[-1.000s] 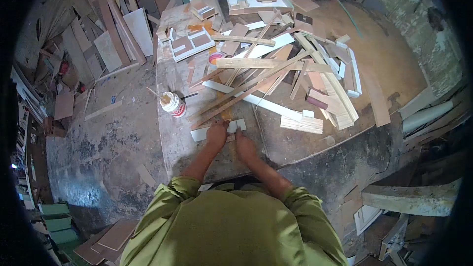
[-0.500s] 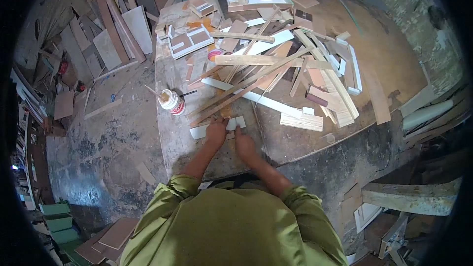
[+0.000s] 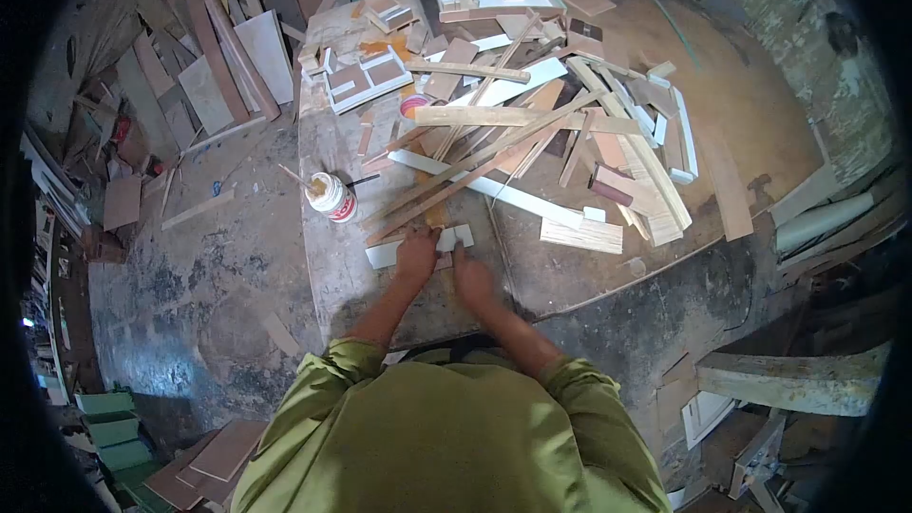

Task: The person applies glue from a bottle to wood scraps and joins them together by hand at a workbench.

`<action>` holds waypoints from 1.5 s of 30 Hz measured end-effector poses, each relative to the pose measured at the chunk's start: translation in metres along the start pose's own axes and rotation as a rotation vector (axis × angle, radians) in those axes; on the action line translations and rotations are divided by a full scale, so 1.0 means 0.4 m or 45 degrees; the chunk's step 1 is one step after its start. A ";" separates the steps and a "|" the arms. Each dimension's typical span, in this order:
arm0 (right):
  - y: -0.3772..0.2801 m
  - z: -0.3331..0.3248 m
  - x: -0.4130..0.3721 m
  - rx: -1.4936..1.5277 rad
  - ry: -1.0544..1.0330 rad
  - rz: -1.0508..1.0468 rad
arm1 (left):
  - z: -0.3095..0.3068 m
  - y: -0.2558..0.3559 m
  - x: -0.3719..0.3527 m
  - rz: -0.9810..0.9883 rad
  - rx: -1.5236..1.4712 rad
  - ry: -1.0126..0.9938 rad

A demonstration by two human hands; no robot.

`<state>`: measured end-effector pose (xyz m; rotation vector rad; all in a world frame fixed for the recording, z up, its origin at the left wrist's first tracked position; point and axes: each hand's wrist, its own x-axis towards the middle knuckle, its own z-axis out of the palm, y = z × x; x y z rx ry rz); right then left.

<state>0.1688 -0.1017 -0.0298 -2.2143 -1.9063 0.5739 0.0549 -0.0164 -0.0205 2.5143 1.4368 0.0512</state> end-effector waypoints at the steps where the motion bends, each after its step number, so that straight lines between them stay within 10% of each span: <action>1: 0.001 -0.004 0.028 0.001 0.000 -0.004 | -0.003 0.000 -0.001 0.002 -0.003 0.008; 45: -0.006 0.007 0.024 0.031 0.143 -0.006 | -0.002 -0.001 -0.002 0.046 -0.044 0.066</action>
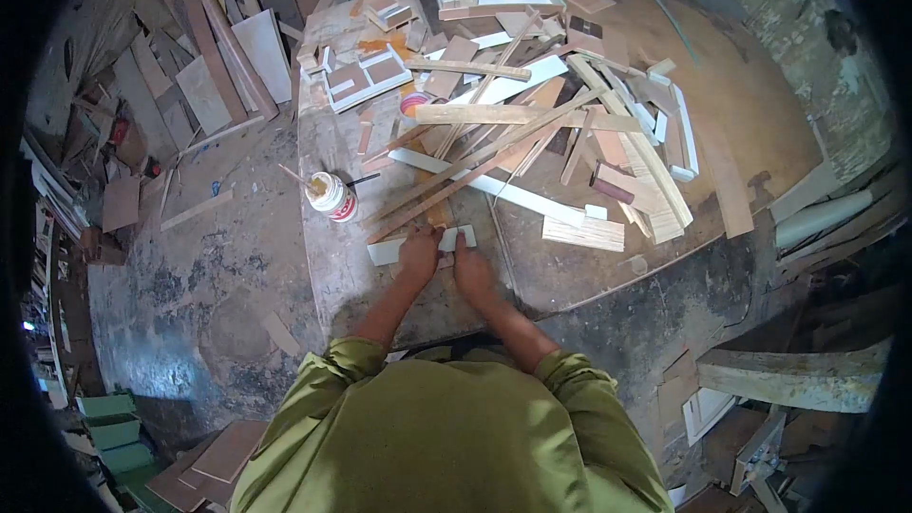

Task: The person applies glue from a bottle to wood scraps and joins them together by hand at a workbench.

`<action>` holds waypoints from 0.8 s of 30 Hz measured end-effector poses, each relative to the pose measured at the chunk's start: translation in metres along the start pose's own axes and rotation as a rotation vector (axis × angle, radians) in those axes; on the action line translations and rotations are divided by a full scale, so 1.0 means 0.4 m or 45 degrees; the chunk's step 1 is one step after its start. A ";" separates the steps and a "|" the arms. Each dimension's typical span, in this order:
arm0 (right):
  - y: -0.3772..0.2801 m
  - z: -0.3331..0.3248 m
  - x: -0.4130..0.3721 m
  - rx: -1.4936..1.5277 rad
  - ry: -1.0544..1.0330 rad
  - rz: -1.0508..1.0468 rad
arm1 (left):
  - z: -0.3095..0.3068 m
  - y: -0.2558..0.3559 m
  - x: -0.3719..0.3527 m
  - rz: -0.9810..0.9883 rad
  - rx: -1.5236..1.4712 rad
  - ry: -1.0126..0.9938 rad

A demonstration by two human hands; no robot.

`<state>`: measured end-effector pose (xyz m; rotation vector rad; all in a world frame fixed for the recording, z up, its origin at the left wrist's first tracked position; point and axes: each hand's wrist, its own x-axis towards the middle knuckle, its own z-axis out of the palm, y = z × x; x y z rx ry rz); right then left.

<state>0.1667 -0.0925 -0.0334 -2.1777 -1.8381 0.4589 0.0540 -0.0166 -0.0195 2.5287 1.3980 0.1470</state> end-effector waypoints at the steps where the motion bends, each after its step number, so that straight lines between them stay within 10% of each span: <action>1: -0.004 -0.010 0.005 0.008 -0.002 0.007 | 0.003 -0.003 -0.001 -0.003 -0.003 -0.005; 24: 0.027 0.008 -0.052 -0.019 -0.060 0.027 | -0.032 0.011 -0.003 0.011 -0.017 -0.024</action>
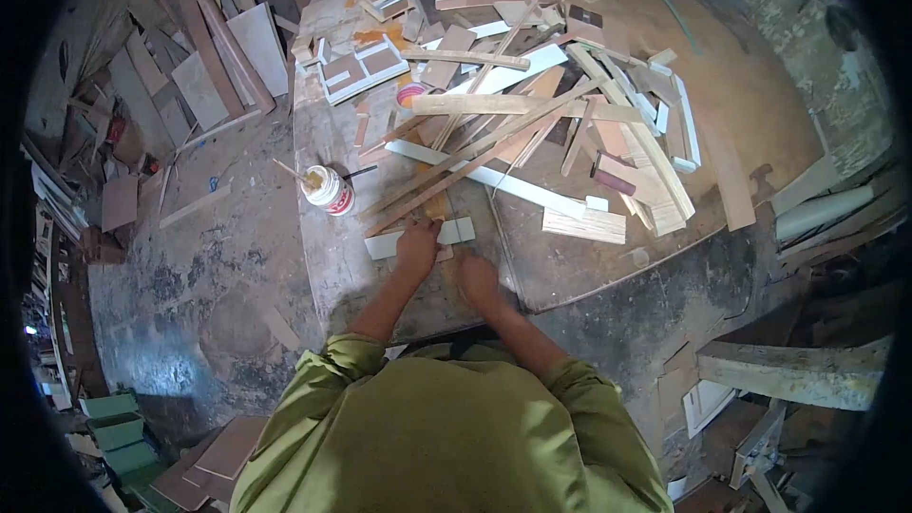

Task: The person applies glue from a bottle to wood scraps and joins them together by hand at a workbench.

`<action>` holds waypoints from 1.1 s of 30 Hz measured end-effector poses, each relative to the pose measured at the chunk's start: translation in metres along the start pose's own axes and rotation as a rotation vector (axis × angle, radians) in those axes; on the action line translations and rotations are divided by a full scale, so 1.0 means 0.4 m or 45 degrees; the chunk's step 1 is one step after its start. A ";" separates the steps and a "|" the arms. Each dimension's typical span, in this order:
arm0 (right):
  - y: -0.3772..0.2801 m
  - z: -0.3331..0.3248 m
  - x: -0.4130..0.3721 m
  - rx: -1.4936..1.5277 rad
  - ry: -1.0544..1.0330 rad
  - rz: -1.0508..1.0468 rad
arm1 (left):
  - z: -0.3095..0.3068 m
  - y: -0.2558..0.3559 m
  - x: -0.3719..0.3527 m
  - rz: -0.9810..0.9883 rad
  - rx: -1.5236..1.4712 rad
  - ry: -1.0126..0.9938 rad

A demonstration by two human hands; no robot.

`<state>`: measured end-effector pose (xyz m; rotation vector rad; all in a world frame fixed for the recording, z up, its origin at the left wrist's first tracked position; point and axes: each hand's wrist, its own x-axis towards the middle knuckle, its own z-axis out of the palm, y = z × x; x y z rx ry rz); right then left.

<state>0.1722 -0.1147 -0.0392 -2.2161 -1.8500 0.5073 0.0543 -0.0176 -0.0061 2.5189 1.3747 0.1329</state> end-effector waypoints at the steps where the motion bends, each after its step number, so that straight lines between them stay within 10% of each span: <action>1: -0.006 -0.003 0.011 -0.037 -0.019 -0.013 | 0.002 0.003 0.003 -0.019 0.017 -0.040; 33: 0.019 0.034 -0.039 0.089 0.083 0.043 | 0.043 -0.024 0.020 -0.006 0.070 0.004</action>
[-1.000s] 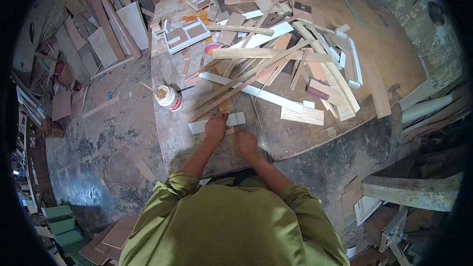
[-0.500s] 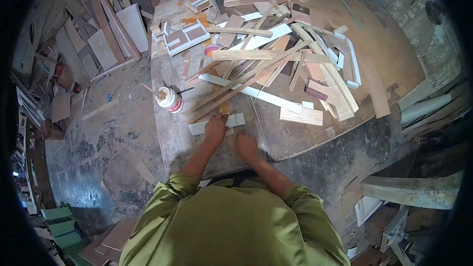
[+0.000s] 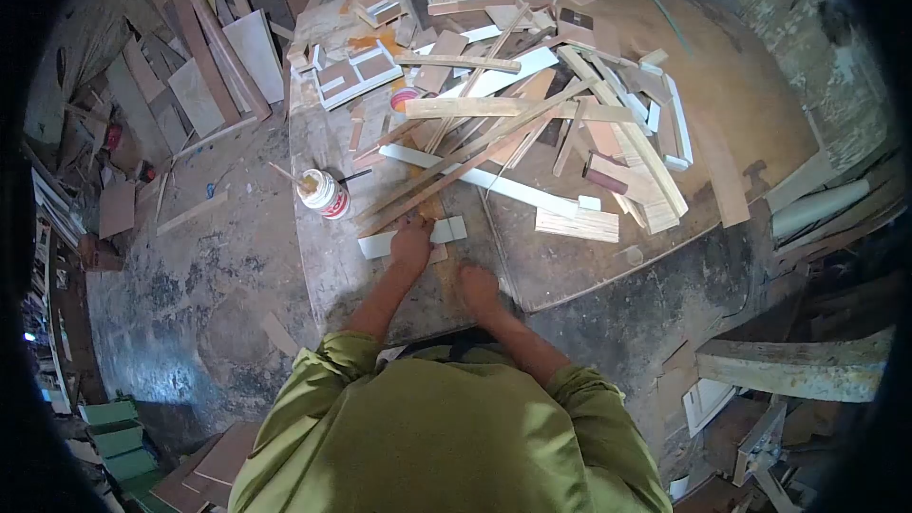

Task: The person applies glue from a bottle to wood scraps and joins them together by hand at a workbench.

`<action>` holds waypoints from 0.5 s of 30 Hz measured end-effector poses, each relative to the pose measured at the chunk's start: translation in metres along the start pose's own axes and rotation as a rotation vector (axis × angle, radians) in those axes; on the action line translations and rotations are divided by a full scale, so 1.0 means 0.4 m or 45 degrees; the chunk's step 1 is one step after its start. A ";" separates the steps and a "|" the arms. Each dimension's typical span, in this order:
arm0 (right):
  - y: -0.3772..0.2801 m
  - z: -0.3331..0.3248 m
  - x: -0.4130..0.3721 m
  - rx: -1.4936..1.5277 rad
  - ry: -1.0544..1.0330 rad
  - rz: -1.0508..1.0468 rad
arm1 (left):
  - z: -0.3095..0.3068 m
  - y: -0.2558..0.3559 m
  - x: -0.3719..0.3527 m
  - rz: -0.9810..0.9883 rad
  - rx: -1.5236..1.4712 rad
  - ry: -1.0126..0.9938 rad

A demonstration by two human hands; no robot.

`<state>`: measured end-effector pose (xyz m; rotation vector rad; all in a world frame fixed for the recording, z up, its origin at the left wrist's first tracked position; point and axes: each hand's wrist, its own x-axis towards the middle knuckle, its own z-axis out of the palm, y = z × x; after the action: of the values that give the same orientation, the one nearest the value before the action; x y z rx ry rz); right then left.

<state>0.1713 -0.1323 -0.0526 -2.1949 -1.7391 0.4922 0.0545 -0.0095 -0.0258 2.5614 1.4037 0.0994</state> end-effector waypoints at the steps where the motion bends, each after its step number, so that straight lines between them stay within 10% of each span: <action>1: -0.017 -0.025 -0.004 -0.033 -0.046 0.001 | -0.007 0.003 -0.002 0.009 -0.013 0.006; 15: -0.035 -0.016 -0.004 0.059 -0.037 0.019 | -0.008 -0.001 0.003 0.040 0.061 0.078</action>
<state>0.1616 -0.1307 -0.0406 -2.1806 -1.7099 0.5652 0.0541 -0.0078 -0.0228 2.6413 1.4038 0.1528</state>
